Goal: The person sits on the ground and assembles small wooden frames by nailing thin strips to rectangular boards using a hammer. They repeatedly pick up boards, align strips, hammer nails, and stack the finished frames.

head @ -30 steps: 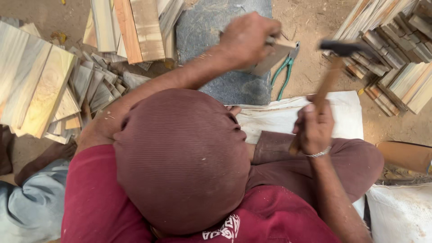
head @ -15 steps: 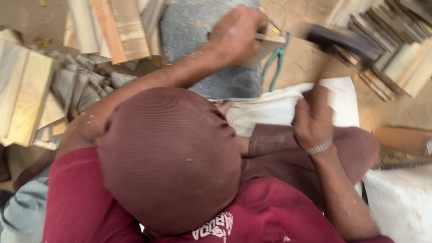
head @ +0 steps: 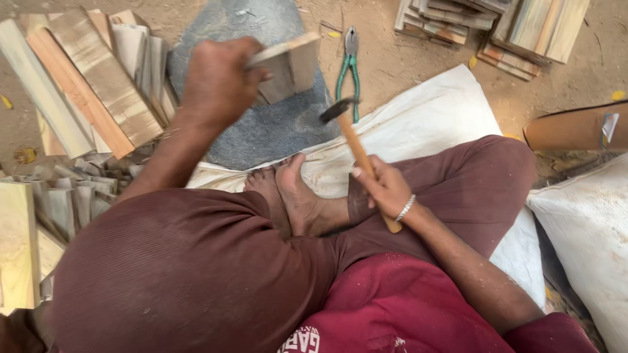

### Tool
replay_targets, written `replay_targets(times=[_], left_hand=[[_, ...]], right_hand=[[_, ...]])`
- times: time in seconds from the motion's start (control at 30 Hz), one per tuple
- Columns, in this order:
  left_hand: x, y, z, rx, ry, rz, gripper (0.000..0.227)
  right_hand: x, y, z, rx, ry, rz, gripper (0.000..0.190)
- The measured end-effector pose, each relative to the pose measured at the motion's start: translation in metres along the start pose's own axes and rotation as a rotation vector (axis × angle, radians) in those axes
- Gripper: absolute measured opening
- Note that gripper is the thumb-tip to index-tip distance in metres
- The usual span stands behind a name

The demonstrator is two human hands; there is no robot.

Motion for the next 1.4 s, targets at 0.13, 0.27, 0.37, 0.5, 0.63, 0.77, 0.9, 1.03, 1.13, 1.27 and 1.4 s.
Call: replay_targets(times=[0.13, 0.27, 0.37, 0.5, 0.63, 0.77, 0.9, 1.03, 1.13, 1.27, 1.4], left_hand=[[0.009, -0.015, -0.020, -0.182, -0.126, -0.108, 0.026], [0.024, -0.037, -0.032, -0.233, -0.154, -0.173, 0.034], [0.026, -0.054, -0.043, -0.215, -0.055, -0.260, 0.037], [0.024, -0.058, -0.048, -0.125, -0.007, -0.277, 0.044], [0.020, -0.051, -0.049, -0.110, 0.017, -0.218, 0.045], [0.021, -0.055, -0.047, -0.135, 0.031, -0.207, 0.044], [0.021, -0.056, -0.048, -0.126, 0.001, -0.249, 0.043], [0.016, -0.053, -0.051, -0.122, -0.020, -0.277, 0.040], [0.019, -0.057, -0.050, -0.090, -0.032, -0.307, 0.043], [0.018, -0.054, -0.042, -0.121, -0.142, -0.323, 0.039], [0.010, -0.020, -0.028, -0.202, -0.114, -0.038, 0.031]], right_hand=[[-0.006, 0.058, 0.052, -0.165, -0.205, 0.314, 0.039], [-0.020, 0.126, 0.104, 0.076, -0.318, 0.498, 0.044], [-0.033, 0.159, 0.124, 0.203, -0.327, 0.643, 0.042], [-0.042, 0.174, 0.129, 0.214, -0.330, 0.668, 0.041], [-0.034, 0.163, 0.110, 0.134, -0.290, 0.519, 0.040], [-0.017, 0.140, 0.083, -0.067, -0.187, 0.301, 0.035], [-0.023, 0.138, 0.084, -0.016, -0.196, 0.331, 0.035], [-0.026, 0.156, 0.096, -0.018, -0.280, 0.515, 0.033], [-0.010, 0.148, 0.092, -0.104, -0.235, 0.409, 0.032], [-0.005, 0.099, 0.080, 0.109, -0.190, 0.289, 0.032], [-0.003, 0.008, 0.040, -0.036, -0.066, -0.047, 0.035]])
Point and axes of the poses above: each hand's wrist, its own x-axis towards the middle knuckle, its own z-axis out of the back of the hand, y = z × x, the point moved 7 cm from there along x, towards the middle knuckle, and after that the axes turned 15 degrees about -y, right-handed, at the moved point
